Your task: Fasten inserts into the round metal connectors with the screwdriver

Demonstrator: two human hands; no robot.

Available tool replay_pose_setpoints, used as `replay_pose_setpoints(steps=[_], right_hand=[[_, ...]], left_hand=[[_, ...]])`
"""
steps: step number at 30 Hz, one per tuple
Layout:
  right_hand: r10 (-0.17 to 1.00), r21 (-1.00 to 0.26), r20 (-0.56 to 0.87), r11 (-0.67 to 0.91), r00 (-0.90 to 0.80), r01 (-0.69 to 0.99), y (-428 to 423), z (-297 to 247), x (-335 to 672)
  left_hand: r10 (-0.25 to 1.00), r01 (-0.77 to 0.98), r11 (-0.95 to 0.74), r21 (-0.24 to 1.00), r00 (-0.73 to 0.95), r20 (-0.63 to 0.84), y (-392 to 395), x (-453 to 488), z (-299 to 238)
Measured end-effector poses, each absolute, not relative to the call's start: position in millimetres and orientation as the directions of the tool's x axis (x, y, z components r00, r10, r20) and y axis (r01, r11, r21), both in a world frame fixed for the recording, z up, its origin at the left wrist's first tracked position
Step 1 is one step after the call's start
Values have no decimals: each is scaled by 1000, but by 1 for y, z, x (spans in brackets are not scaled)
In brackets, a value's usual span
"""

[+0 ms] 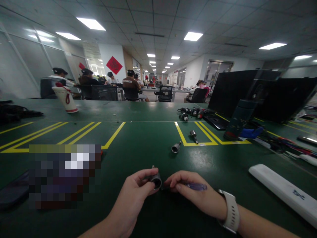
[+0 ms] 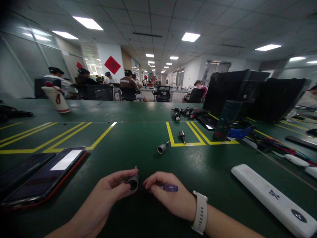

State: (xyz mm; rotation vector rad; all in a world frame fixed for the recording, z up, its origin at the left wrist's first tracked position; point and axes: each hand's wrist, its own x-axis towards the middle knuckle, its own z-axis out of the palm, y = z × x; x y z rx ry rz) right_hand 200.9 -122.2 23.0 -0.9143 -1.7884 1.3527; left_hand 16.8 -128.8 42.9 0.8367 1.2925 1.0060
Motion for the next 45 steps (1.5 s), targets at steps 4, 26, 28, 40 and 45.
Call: replay_pose_setpoints(steps=[4,26,28,40,45], right_hand=[[869,-997,59,72,-492,8,-119,18,200],[869,-993,23,-38,-494,-113,-118,15,196],[874,-993,40,-21,-485,-119,-119,17,197],[896,-960,260,201,-360,-194,-132,25,198],[838,-883,436,469,-328,24,-146,33,189]], left_hand=[[936,-102,349,931,-8,-352,-129,18,42],[931,-123,361,924,-1,-364,-127,20,38],[930,-157,361,919,-4,-366,-125,18,38],[968,-87,250,964,27,-249,-124,10,34],[975,-41,223,974,26,-222,-127,12,36]])
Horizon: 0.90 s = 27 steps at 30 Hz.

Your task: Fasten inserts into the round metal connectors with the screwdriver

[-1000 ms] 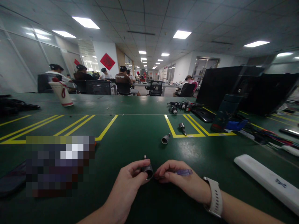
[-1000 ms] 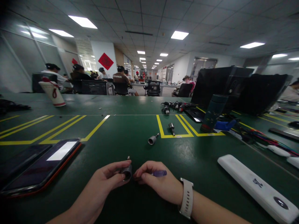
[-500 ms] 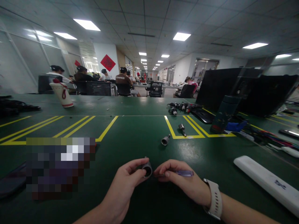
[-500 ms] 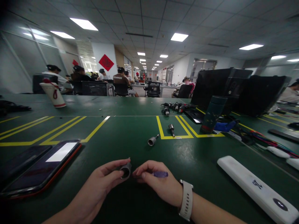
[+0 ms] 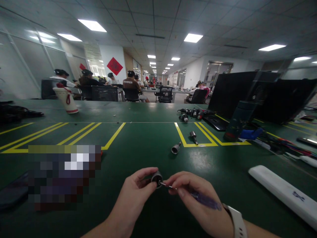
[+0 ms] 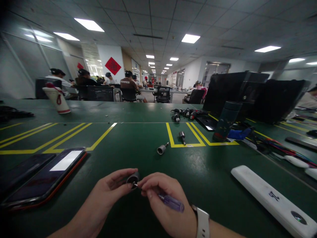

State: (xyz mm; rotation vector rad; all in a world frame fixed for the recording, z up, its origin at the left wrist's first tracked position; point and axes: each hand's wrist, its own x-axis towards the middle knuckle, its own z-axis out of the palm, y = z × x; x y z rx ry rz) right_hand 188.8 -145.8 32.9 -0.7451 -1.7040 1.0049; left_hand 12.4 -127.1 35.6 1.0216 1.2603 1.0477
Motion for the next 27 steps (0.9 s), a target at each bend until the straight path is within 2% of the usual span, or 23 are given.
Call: replay_pose_setpoints(steps=[3,5,16,27], right_hand=[[772,-767,557,620,-305,168,-149,34,185],[740,-715,597,666,-309,215,-150,32,185],[722,-694,587,682,-367,231,-147,26,182],[684,-603,640,730,-350,322,-149,29,174]], left_hand=[[975,-37,220,975,17,-220,-129,14,36],[979,-32,206,978,13,-205,-129,15,37],[988,36,152,988,-31,-151,-131,19,44],[998,89,60,994,-31,-57,-130,19,37]])
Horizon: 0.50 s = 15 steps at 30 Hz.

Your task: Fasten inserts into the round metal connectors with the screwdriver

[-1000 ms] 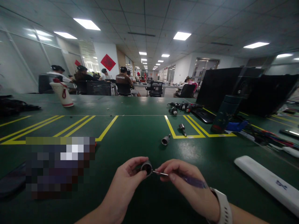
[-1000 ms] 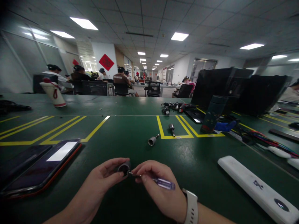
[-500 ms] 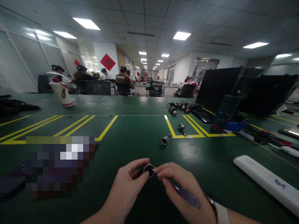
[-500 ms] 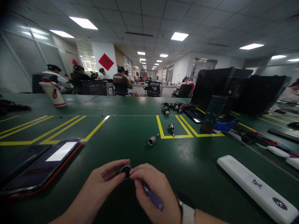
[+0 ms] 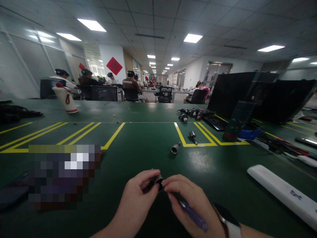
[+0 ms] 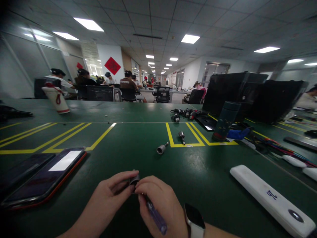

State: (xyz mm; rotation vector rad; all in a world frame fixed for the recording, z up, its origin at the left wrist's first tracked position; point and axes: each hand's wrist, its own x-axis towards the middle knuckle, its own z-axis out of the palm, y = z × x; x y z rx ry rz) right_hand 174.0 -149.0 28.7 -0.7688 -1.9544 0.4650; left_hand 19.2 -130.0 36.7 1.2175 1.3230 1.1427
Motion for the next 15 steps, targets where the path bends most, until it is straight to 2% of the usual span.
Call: replay_pose_setpoints(steps=[15], right_hand=[[588,-423,712,796,-384,433,-150,22,172]], left_hand=[[995,221,-96,970,-10,101,-129,17,31]])
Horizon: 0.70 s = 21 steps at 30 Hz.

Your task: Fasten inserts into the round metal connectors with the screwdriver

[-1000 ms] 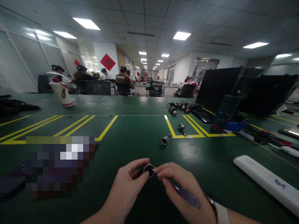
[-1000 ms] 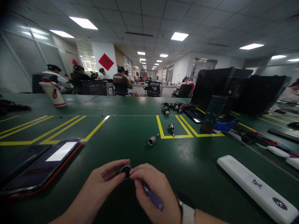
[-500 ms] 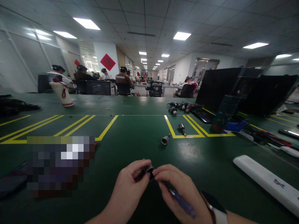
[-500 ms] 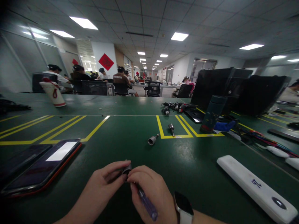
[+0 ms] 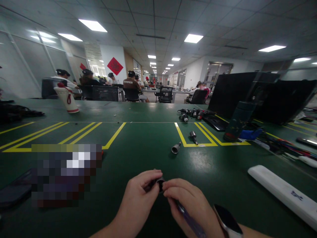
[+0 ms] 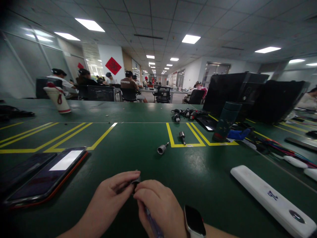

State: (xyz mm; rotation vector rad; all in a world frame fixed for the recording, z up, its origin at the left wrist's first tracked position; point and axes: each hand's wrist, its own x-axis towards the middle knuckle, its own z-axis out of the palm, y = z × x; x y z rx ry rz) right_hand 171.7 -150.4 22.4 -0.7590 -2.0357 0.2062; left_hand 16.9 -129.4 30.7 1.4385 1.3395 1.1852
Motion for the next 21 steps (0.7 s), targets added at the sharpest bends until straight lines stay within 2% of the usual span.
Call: replay_pose_setpoints(steps=[11,13,18,21], right_hand=[[418,-169,694,886,-587,431,-153,22,171],[430,-182,686,882,-587,434,-152,20,172],[558,-399,670,826,-489,397,-153,24,178],[533,-364,685,841,-496,400,-154,25,178]], left_hand=[[981,347,-191,918,91,170,-131,16,29],[975,365,-218,905,111,190,-131,15,27],[966,351,-251,902,150,210,-130,13,22],[969,338,-240,910,145,202,-130,13,22]])
